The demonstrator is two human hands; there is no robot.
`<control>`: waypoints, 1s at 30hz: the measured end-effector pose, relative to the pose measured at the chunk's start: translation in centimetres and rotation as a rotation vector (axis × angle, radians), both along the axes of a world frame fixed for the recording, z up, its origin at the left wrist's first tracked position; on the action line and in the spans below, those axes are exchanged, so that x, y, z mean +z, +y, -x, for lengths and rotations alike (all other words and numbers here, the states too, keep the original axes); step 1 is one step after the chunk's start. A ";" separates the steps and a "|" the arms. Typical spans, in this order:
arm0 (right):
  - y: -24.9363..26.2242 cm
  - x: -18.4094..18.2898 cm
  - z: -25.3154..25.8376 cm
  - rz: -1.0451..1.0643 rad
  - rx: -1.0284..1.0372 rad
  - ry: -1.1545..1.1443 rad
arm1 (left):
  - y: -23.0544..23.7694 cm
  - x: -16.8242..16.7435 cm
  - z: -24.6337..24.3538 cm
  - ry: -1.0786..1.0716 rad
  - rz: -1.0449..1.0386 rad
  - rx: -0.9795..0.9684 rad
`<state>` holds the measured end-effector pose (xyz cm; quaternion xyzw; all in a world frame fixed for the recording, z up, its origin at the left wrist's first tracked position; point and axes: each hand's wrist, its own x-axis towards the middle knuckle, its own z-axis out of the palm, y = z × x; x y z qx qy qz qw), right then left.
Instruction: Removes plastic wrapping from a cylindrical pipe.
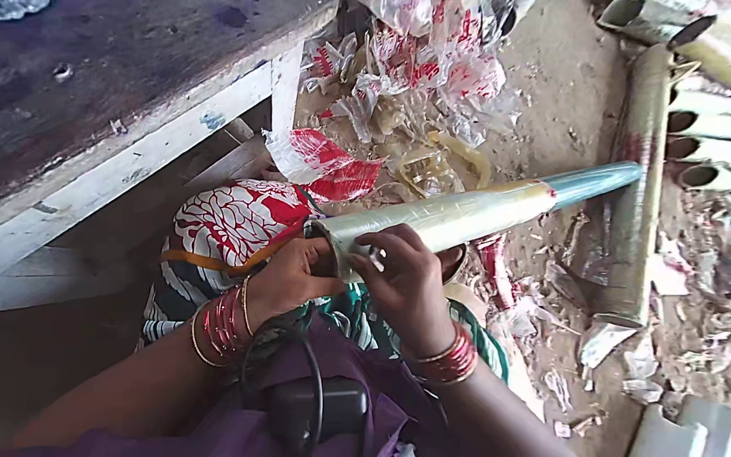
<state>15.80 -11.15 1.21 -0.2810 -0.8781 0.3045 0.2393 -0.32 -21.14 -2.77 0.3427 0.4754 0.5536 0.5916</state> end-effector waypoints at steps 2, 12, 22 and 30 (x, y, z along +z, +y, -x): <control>-1.6 -0.6 1.2 -0.143 -0.096 0.026 | 0.1 0.0 -0.1 -0.009 0.019 -0.005; -4.5 0.1 2.9 -0.137 -0.269 -0.246 | 0.2 -0.3 -0.4 0.089 -0.009 -0.015; -2.7 -0.3 0.8 0.510 -0.454 0.051 | 0.3 -0.5 -0.7 0.201 -0.041 0.038; -2.2 0.2 -1.1 0.963 -0.553 0.417 | 0.6 -0.3 -1.0 0.120 -0.026 0.120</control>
